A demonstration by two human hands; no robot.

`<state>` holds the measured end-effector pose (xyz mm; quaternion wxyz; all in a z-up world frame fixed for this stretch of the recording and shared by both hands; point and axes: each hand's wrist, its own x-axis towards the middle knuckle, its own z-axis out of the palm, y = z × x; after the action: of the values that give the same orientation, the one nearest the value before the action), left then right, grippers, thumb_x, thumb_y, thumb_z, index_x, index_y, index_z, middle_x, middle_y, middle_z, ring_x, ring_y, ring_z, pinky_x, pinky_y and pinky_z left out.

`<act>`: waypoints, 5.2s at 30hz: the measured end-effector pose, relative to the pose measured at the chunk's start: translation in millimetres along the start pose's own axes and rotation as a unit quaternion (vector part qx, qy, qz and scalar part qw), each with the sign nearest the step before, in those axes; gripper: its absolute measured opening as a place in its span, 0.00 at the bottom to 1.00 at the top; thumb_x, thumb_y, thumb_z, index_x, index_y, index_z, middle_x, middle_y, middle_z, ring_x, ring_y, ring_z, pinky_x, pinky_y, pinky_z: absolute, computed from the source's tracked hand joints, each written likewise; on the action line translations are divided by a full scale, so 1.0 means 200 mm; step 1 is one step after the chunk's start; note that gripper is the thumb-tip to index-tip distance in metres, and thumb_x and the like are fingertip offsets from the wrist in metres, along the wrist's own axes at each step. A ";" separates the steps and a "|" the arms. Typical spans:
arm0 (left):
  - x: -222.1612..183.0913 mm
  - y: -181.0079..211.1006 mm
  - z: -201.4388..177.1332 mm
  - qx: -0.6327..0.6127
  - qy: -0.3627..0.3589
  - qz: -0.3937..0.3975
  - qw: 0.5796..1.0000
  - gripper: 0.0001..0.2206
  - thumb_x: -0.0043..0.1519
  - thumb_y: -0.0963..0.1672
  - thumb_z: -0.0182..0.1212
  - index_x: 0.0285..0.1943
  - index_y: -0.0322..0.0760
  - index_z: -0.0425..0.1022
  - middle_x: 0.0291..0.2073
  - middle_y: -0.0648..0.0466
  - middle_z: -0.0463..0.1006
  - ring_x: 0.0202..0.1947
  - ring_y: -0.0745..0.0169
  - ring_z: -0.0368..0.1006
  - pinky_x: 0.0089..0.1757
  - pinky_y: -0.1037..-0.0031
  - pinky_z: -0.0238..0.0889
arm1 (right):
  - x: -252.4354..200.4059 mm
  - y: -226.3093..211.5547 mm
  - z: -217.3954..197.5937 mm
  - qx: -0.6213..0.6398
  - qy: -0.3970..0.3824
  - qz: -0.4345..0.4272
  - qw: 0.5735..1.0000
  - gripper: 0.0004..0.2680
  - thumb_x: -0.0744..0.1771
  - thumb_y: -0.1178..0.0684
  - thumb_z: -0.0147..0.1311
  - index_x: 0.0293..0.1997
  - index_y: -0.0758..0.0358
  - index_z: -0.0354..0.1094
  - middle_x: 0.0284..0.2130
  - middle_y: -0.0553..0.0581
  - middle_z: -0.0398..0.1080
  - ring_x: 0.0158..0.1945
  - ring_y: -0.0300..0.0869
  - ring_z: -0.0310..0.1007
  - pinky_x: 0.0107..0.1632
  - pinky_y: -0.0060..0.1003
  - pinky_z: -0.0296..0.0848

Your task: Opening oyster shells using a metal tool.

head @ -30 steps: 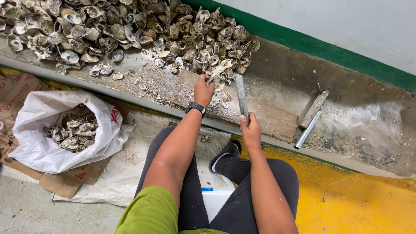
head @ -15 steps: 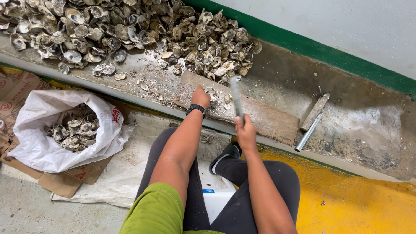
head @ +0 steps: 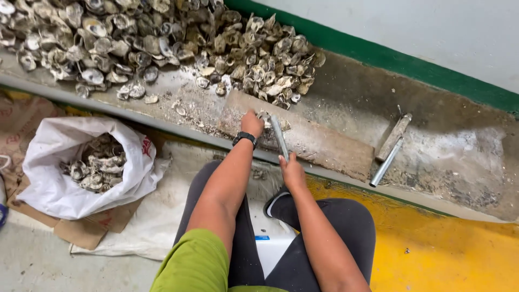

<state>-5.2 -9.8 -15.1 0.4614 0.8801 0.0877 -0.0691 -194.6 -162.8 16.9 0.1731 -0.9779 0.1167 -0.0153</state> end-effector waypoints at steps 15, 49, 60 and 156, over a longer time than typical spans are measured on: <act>-0.06 0.12 0.01 -0.075 0.079 0.007 0.994 0.14 0.57 0.41 0.64 0.51 0.29 0.72 0.38 0.34 0.81 0.41 0.35 0.79 0.45 0.55 0.71 | 0.02 -0.19 -0.75 0.334 -0.045 0.028 0.941 0.11 0.71 0.42 0.54 0.46 0.58 0.66 0.21 0.48 0.64 0.21 0.31 0.62 0.24 0.29 0.64; -0.48 -0.85 -1.99 0.230 0.136 -0.281 0.922 0.37 0.54 0.54 0.73 0.63 0.23 0.63 0.56 0.28 0.72 0.54 0.29 0.71 0.52 0.49 0.64 | 0.13 0.07 -0.70 0.627 -0.041 0.247 0.737 0.11 0.72 0.44 0.46 0.46 0.62 0.63 0.18 0.49 0.61 0.17 0.34 0.59 0.20 0.31 0.61; -0.29 0.54 -0.35 0.201 -0.243 0.149 0.937 0.30 0.64 0.48 0.60 0.76 0.50 0.57 0.76 0.45 0.50 0.75 0.44 0.48 0.67 0.50 0.47 | 0.18 0.32 -0.71 0.692 -0.026 0.258 0.674 0.10 0.71 0.44 0.48 0.46 0.61 0.64 0.18 0.48 0.60 0.19 0.34 0.59 0.21 0.30 0.61; 0.17 -0.13 0.05 -0.328 -0.100 -0.156 0.926 0.12 0.57 0.40 0.68 0.39 0.17 0.75 0.29 0.38 0.83 0.21 0.57 0.82 0.24 0.72 0.76 | 0.04 -0.08 -0.57 0.194 -0.056 -0.011 0.979 0.13 0.68 0.44 0.57 0.51 0.59 0.65 0.20 0.51 0.69 0.22 0.35 0.69 0.27 0.34 0.66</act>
<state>21.7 -0.6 -49.6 0.7138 0.6436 0.1951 -0.1955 -191.0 -187.4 128.8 0.3659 -0.9261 0.0906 0.0153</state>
